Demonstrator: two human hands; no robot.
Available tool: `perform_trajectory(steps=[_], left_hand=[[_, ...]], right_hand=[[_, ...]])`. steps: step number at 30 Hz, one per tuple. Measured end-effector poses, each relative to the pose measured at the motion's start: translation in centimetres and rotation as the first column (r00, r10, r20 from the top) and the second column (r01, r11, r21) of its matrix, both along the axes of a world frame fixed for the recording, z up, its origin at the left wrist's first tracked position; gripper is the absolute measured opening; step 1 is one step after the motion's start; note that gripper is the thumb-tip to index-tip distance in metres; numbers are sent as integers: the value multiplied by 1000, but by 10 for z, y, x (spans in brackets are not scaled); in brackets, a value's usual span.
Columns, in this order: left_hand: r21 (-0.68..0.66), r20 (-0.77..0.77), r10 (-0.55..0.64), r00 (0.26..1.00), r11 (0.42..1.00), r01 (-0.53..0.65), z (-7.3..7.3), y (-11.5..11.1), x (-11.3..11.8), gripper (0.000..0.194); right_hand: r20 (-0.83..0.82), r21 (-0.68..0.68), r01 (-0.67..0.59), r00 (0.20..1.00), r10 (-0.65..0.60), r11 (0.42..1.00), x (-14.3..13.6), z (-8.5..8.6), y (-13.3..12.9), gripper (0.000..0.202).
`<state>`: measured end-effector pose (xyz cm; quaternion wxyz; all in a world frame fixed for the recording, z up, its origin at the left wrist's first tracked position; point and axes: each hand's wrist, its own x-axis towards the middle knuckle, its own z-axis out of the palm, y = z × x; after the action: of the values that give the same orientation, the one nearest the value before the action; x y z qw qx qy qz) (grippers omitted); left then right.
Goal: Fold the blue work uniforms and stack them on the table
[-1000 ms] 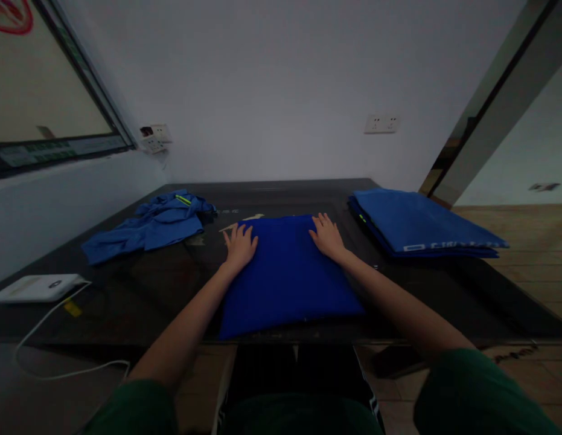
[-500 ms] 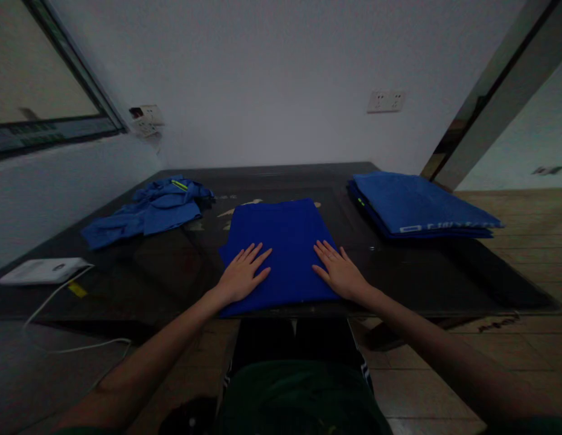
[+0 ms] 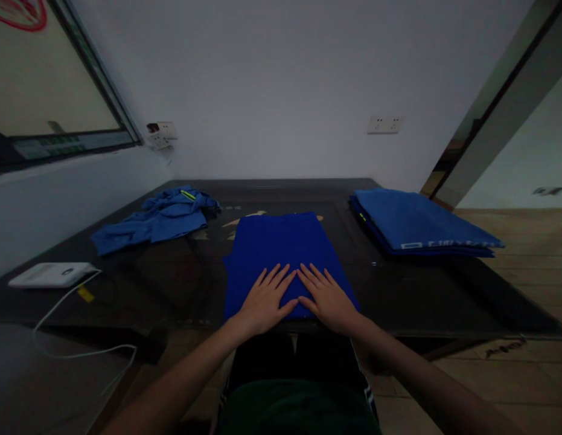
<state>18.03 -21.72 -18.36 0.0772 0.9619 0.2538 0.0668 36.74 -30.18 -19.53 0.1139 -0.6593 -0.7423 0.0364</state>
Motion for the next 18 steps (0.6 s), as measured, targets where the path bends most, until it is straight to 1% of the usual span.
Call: perform_trajectory(steps=[3,6,8,10,12,14,15,16,17,18], left_hand=[[14,6,35,999,999,-35,-6,-2,-10,61],[12,4,83,997,996,-83,-8,-1,-24,62],[-7,-3,98,995,995,-98,-7,1,-31,63],[-63,-32,88,996,994,-90,-2,2,-35,67],[-142,-65,79,995,986,-88,6,1,-32,70],[-195,-63,72,995,977,-83,15,-2,-21,68],[-203,-47,63,997,977,-71,19,-4,-14,65],[-202,-26,50,998,978,-54,22,-7,-6,62],[-193,-8,35,999,981,-36,23,-10,2,59],[-178,5,27,1000,984,-26,24,-12,9,58]], right_hand=[[31,-1,65,997,-65,998,6,-9,-6,68],[31,-20,116,993,-115,993,19,-12,-14,70],[2,-50,124,992,-124,991,30,-9,-17,68],[-70,-72,118,990,-123,990,43,-1,-12,60],[-203,-53,122,970,-131,991,60,11,7,47],[-378,0,199,907,-184,980,80,24,39,35],[-465,15,268,855,-230,963,89,30,58,32],[-546,2,365,781,-304,931,98,33,77,30],[-619,-43,447,690,-375,893,106,35,96,30],[-651,-86,489,632,-421,868,113,36,114,30]])
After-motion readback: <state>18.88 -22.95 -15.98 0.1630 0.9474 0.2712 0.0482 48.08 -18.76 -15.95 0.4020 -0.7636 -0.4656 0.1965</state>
